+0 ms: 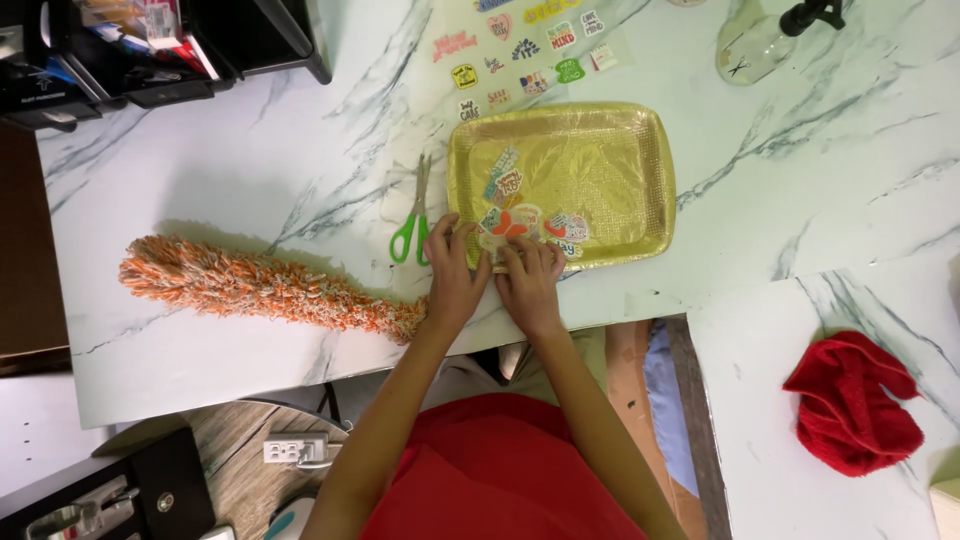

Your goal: Cutting out individual stickers from a sheet using scissors.

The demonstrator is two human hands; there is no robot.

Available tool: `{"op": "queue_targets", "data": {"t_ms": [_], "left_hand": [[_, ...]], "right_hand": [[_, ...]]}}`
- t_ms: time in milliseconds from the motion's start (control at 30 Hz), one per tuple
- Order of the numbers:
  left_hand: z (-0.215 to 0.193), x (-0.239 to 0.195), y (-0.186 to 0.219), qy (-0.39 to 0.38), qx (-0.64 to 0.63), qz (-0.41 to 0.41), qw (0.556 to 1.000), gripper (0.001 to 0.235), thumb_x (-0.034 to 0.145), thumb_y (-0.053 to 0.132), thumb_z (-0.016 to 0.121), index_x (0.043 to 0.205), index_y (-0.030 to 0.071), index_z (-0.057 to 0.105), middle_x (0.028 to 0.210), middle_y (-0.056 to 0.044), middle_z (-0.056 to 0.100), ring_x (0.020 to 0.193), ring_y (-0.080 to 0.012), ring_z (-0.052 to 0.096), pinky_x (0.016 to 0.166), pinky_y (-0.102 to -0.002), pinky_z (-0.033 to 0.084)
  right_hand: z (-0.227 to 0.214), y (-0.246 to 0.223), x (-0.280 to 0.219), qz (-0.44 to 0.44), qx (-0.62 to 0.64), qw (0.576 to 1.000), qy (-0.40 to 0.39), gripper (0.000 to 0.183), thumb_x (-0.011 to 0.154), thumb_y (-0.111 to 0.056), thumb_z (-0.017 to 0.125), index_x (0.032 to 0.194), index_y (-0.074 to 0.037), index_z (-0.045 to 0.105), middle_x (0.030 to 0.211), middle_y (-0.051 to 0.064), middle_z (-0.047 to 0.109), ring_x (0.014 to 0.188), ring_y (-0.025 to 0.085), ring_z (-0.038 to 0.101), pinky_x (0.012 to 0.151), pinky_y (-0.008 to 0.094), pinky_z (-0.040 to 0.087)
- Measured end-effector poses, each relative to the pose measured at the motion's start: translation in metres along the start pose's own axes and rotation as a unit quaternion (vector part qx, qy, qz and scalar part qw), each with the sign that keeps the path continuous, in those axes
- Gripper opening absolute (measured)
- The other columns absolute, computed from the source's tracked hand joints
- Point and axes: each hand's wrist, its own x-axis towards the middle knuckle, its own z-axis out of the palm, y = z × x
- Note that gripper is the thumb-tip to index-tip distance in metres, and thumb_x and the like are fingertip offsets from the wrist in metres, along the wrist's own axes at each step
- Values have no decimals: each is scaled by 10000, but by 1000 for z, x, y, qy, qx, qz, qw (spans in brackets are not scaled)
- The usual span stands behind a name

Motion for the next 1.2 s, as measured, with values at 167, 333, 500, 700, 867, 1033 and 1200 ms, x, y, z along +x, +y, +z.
{"op": "queue_targets", "data": {"t_ms": [167,333,500,700,867,1033,1200], "left_hand": [[0,0,4,-1,-1,-8,1000,469,907,76,709,1340,11,540,1465,-220,376,1278,-417,388,1090,-512,378],[-1,1,4,9,16,5,1000,434,908,80,702,1312,16,557,1459,-219,383,1297,-422,385,1102,-520,358],[-2,2,9,1,-2,-11,1000,384,914,80,693,1280,18,591,1466,-217,392,1297,-422,368,1099,-512,362],[0,2,7,-1,23,-15,1000,289,903,75,710,1177,26,634,1475,-203,405,1322,-415,352,1122,-518,342],[0,4,6,-5,25,-9,1000,310,890,67,708,1188,14,641,1479,-209,399,1348,-422,334,1139,-517,330],[-1,5,10,-8,32,-11,999,300,892,68,715,1180,17,649,1483,-204,406,1350,-417,333,1144,-519,328],[0,5,9,-15,31,-21,999,294,892,70,716,1174,18,656,1482,-203,406,1350,-418,330,1142,-516,332]], "right_hand": [[2,5,-4,22,-9,1000,19,407,764,-101,781,1134,-66,614,1197,119,567,1188,304,526,1135,544,269],[2,3,-1,40,-17,999,12,374,781,-130,795,1100,-73,609,1161,101,573,1164,293,527,1127,534,274],[0,1,1,42,-21,999,14,410,749,-135,791,1109,-72,606,1176,104,579,1188,302,530,1127,542,270],[2,2,0,60,-10,998,26,486,766,-132,790,1205,-69,592,1279,127,566,1240,317,512,1142,530,269],[-6,-4,8,70,-5,997,38,689,730,-179,815,1327,-32,502,1384,180,519,1309,368,454,1121,570,215],[-5,0,2,86,36,995,32,745,771,-148,827,1402,-71,439,1435,114,532,1362,313,474,1172,545,210],[-2,3,-2,90,67,993,47,814,768,-97,842,1449,-93,396,1487,111,517,1396,295,471,1172,506,228]]}}
